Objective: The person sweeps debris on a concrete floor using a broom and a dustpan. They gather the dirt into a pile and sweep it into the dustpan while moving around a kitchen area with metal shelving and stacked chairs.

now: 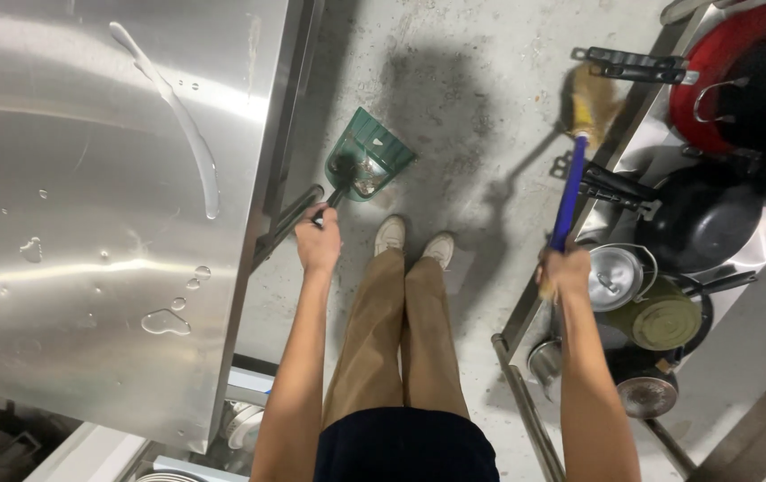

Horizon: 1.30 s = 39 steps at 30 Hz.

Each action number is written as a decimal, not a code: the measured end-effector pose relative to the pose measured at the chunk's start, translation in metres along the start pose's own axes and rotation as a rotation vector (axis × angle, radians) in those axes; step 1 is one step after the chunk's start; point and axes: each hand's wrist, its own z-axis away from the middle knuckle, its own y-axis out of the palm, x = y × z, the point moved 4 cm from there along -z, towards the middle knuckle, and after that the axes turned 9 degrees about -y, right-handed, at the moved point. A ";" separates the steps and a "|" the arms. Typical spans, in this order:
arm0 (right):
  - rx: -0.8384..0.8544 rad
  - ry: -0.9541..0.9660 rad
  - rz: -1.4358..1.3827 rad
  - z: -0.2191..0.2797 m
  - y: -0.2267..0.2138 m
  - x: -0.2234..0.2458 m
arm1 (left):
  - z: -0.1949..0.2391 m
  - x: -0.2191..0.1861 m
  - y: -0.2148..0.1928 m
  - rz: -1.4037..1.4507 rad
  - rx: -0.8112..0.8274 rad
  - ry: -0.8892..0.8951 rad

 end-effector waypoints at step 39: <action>0.497 0.056 0.529 0.208 0.176 -0.067 | 0.017 0.044 -0.041 -0.286 -0.180 0.094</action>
